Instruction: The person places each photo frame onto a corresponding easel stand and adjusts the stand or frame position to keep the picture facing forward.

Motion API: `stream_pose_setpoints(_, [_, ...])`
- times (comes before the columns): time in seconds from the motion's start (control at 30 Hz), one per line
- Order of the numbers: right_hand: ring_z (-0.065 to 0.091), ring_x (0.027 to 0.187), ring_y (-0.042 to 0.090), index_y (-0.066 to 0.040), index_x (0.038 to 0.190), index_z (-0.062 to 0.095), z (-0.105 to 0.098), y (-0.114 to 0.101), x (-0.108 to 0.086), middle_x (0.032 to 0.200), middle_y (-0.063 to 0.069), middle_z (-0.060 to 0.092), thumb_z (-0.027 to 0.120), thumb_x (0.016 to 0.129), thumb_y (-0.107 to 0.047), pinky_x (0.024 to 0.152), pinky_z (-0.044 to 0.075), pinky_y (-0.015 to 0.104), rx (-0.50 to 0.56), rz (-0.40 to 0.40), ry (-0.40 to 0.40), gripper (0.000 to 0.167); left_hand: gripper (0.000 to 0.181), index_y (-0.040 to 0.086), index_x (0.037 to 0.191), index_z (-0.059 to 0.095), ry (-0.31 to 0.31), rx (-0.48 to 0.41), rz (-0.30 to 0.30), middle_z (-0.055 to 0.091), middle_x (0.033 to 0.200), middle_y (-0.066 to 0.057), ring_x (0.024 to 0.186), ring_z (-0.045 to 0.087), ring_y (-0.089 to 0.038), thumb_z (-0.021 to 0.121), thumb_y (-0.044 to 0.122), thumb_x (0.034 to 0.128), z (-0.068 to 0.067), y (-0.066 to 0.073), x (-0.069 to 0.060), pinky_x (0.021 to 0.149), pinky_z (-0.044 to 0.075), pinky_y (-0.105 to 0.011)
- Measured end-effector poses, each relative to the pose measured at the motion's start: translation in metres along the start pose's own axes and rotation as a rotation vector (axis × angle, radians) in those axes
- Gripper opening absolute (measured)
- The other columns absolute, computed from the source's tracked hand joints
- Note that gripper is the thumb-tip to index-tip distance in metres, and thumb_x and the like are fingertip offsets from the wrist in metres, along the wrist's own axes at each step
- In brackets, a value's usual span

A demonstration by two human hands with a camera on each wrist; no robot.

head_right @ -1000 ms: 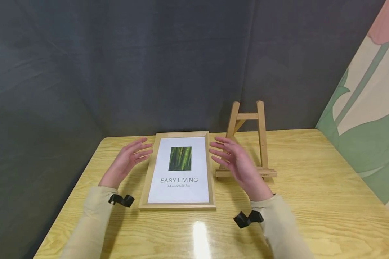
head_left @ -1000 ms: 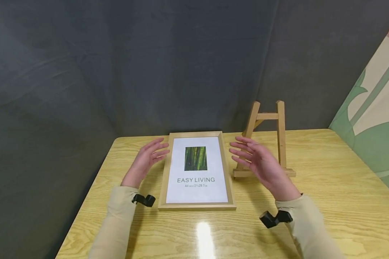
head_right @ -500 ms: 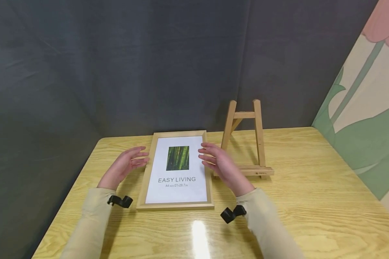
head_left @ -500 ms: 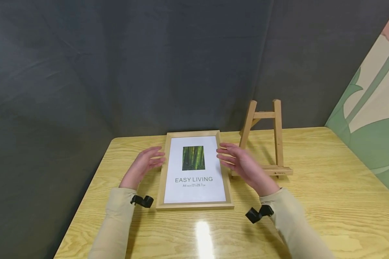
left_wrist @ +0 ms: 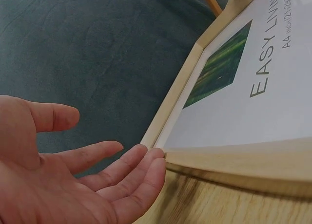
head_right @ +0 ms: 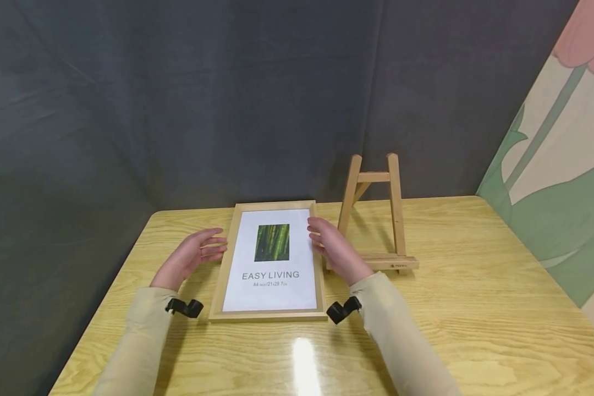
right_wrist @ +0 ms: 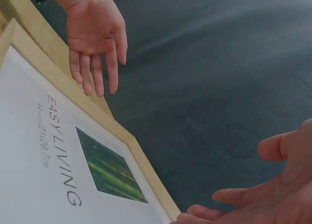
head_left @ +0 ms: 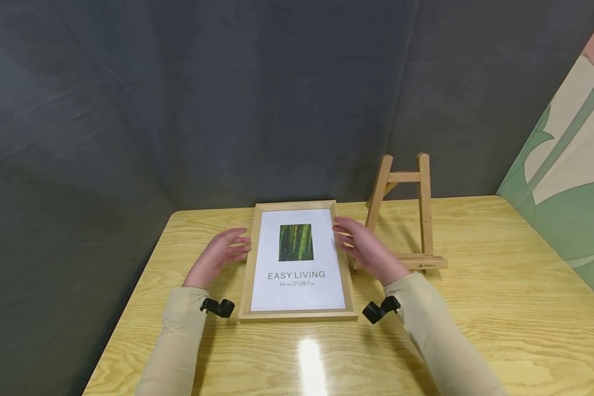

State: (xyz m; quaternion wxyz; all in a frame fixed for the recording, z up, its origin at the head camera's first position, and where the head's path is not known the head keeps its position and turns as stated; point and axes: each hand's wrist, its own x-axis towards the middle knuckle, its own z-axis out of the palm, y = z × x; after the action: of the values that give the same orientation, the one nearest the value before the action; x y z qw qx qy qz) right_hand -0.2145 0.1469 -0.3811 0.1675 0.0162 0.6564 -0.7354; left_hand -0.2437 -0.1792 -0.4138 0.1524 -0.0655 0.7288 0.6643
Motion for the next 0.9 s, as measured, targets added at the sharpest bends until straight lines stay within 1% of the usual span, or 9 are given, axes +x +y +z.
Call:
stream_pose_setpoints(0.13, [0.029,0.131,0.036,0.003,0.146,0.026,-0.002,0.001,0.011,0.143,0.021,0.029,0.033,0.104,-0.029,0.112,0.024,0.046,0.001,0.039,0.042,0.053,0.055,0.001,0.143,0.036,-0.015,-0.02,-0.005,0.046,0.133,-0.025,0.118,0.053,-0.036,0.049,0.032,0.1002,0.0,-0.002,-0.001,0.099,0.043,-0.043])
stream_pose_setpoints(0.27, [0.027,0.134,0.036,0.003,0.144,0.026,-0.006,0.0,0.019,0.147,0.023,0.025,0.034,0.103,-0.029,0.113,0.022,0.046,0.009,0.059,0.07,0.053,0.054,0.0,0.142,0.037,-0.005,-0.025,-0.013,0.047,0.132,-0.025,0.116,0.054,-0.035,0.049,0.032,0.1,0.0,-0.002,0.0,0.099,0.044,-0.043])
stream_pose_setpoints(0.43, [0.019,0.139,0.035,0.002,0.148,0.018,-0.009,-0.001,0.024,0.151,0.021,0.018,0.032,0.103,-0.032,0.115,0.016,0.045,-0.013,0.093,0.07,0.058,0.054,0.0,0.141,0.038,0.015,-0.028,-0.021,0.048,0.13,-0.024,0.113,0.055,-0.034,0.05,0.033,0.0994,0.0,0.0,0.001,0.097,0.045,-0.044])
stream_pose_setpoints(0.57, [0.012,0.141,0.034,0.003,0.149,0.014,-0.011,0.0,0.026,0.154,0.021,0.013,0.031,0.104,-0.037,0.115,0.012,0.046,-0.067,0.108,0.058,0.063,0.053,0.001,0.141,0.038,0.014,-0.045,-0.026,0.048,0.131,-0.024,0.114,0.054,-0.035,0.05,0.031,0.0995,0.0,0.0,0.003,0.097,0.045,-0.045])
stream_pose_setpoints(0.67, [0.008,0.142,0.037,0.003,0.15,0.013,-0.011,0.001,0.027,0.154,0.022,0.009,0.03,0.103,-0.041,0.115,0.009,0.048,-0.105,0.124,0.049,0.066,0.052,0.001,0.141,0.038,0.01,-0.053,-0.041,0.047,0.132,-0.024,0.115,0.053,-0.035,0.05,0.03,0.0996,-0.001,-0.002,0.005,0.096,0.046,-0.045])
stream_pose_setpoints(0.8, [0.007,0.142,0.041,0.002,0.15,0.013,-0.009,0.003,0.028,0.155,0.023,0.008,0.03,0.103,-0.043,0.115,0.008,0.05,-0.119,0.15,0.057,0.067,0.052,0.0,0.141,0.038,0.006,-0.059,-0.059,0.047,0.131,-0.024,0.114,0.052,-0.035,0.049,0.029,0.0999,-0.003,-0.005,0.006,0.094,0.048,-0.044])
stream_pose_setpoints(0.9, [0.009,0.141,0.041,0.0,0.151,0.013,-0.007,0.004,0.03,0.154,0.023,0.009,0.031,0.102,-0.044,0.115,0.01,0.049,-0.106,0.154,0.073,0.068,0.052,0.0,0.142,0.038,0.008,-0.061,-0.056,0.048,0.131,-0.024,0.113,0.052,-0.034,0.048,0.029,0.1,-0.004,-0.007,0.007,0.093,0.049,-0.043])
